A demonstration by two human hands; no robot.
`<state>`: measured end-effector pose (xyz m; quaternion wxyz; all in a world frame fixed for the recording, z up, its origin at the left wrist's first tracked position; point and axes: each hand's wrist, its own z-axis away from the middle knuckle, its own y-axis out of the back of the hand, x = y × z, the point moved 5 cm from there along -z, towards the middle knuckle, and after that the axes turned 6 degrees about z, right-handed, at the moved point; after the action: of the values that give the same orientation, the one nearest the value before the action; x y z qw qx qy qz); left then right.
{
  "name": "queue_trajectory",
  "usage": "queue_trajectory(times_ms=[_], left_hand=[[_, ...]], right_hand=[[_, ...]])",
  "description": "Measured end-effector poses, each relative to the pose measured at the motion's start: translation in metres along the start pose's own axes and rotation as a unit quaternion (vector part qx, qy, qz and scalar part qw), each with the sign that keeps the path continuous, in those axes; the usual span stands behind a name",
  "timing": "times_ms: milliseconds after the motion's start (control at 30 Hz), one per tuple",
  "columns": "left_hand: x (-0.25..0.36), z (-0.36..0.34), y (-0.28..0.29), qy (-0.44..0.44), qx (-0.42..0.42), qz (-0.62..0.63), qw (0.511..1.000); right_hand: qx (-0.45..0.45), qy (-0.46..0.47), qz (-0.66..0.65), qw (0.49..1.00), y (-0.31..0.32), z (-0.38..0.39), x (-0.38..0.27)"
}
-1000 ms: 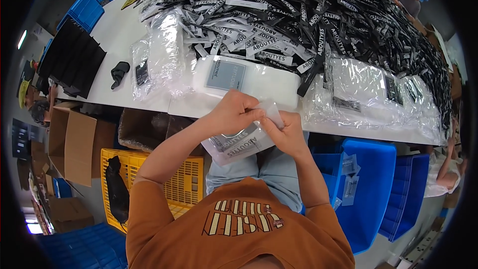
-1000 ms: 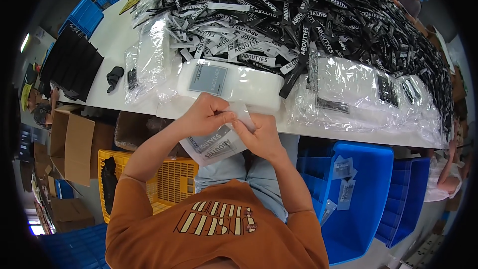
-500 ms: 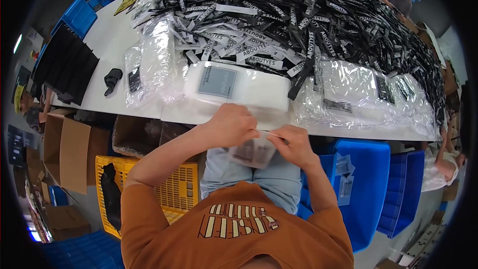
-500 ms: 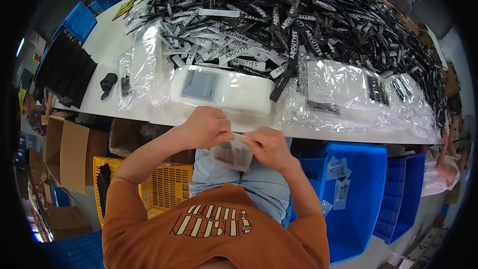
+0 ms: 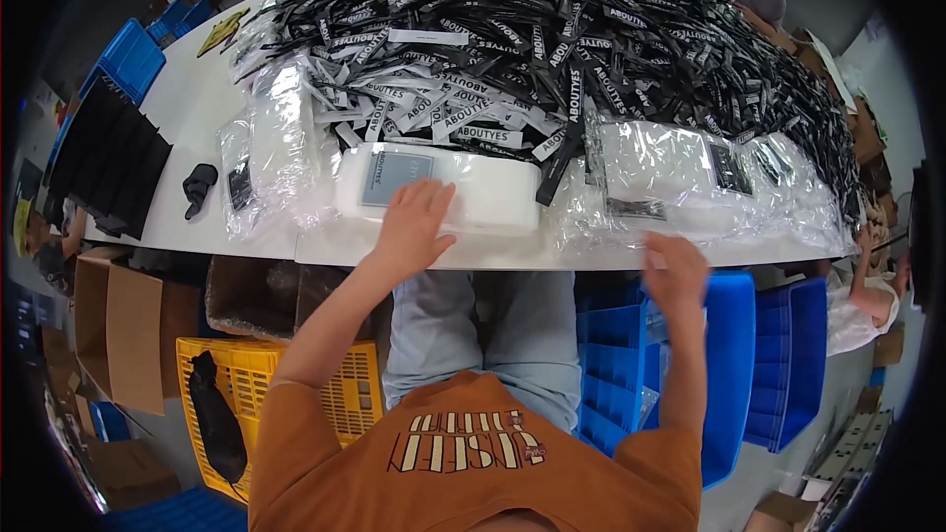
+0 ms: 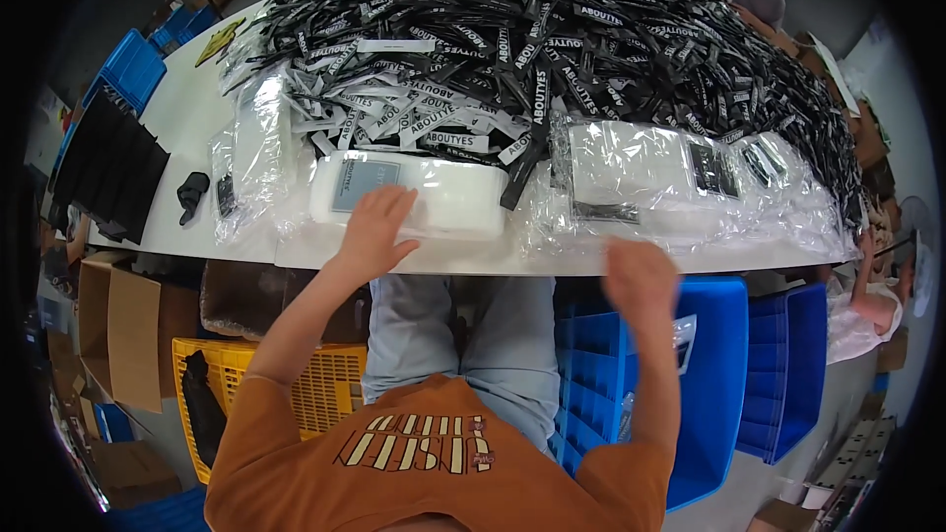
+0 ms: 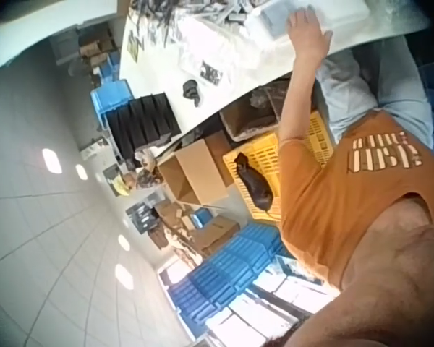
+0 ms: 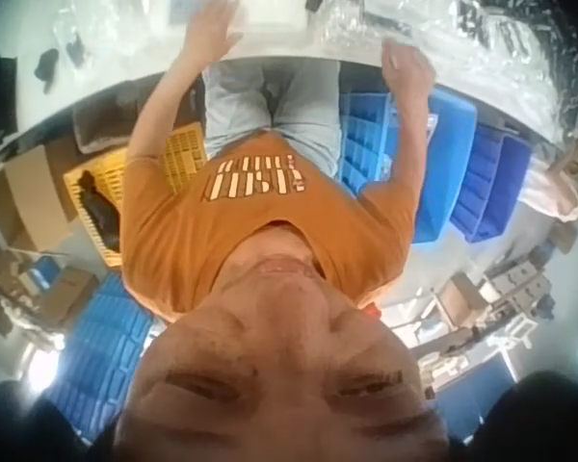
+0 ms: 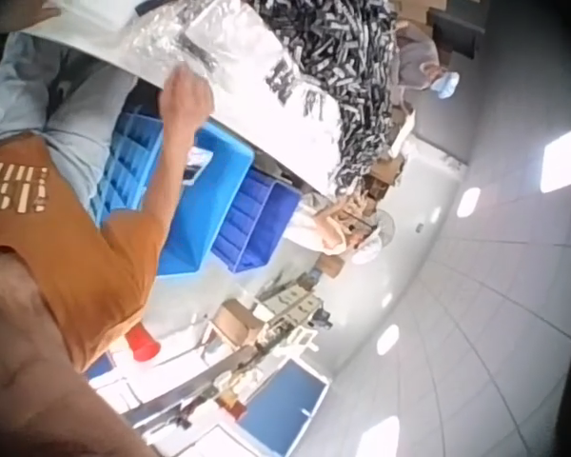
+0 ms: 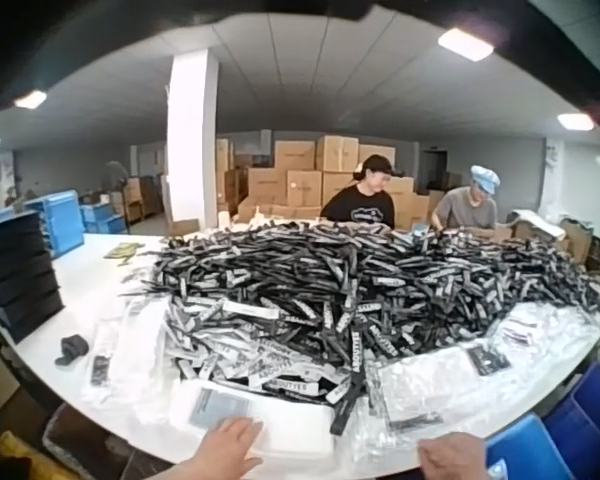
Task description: Packaging black electrical cables into small clear plastic bags.
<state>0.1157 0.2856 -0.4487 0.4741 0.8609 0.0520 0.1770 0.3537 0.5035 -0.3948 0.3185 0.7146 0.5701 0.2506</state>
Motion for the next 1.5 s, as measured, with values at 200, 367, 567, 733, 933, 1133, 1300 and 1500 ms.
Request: queue_trajectory(times_ms=[200,367,567,733,933,1133,1300,1500], left_hand=[[-0.007,-0.002,-0.017,-0.045,-0.033,0.040,0.998],[-0.019,0.029,-0.024,-0.088,0.041,0.006,0.995],[-0.020,0.030,-0.020,-0.082,0.051,0.014,0.995],[-0.019,0.020,-0.031,-0.099,0.050,0.023,0.994],[-0.028,0.034,-0.023,-0.086,0.075,0.010,0.993],[-0.040,0.037,-0.035,-0.066,0.110,0.102,0.986],[-0.050,0.020,-0.041,-0.030,0.096,0.200,0.975],[-0.048,0.009,-0.020,0.167,0.222,0.252,0.927]], right_hand=[[-0.089,0.217,0.117,0.965,-0.111,-0.076,-0.059],[-0.230,0.244,0.137,0.932,-0.154,-0.084,-0.048],[-0.099,0.159,-0.105,0.977,-0.154,-0.141,-0.095],[-0.203,0.211,0.034,0.956,-0.211,-0.174,-0.097],[-0.118,0.060,-0.208,0.969,-0.162,-0.173,-0.113],[-0.017,-0.308,-0.638,0.706,-0.161,-0.044,-0.118],[-0.161,-0.215,-0.382,0.884,-0.216,0.060,-0.101],[-0.116,-0.087,-0.464,0.874,-0.230,0.035,-0.086]])
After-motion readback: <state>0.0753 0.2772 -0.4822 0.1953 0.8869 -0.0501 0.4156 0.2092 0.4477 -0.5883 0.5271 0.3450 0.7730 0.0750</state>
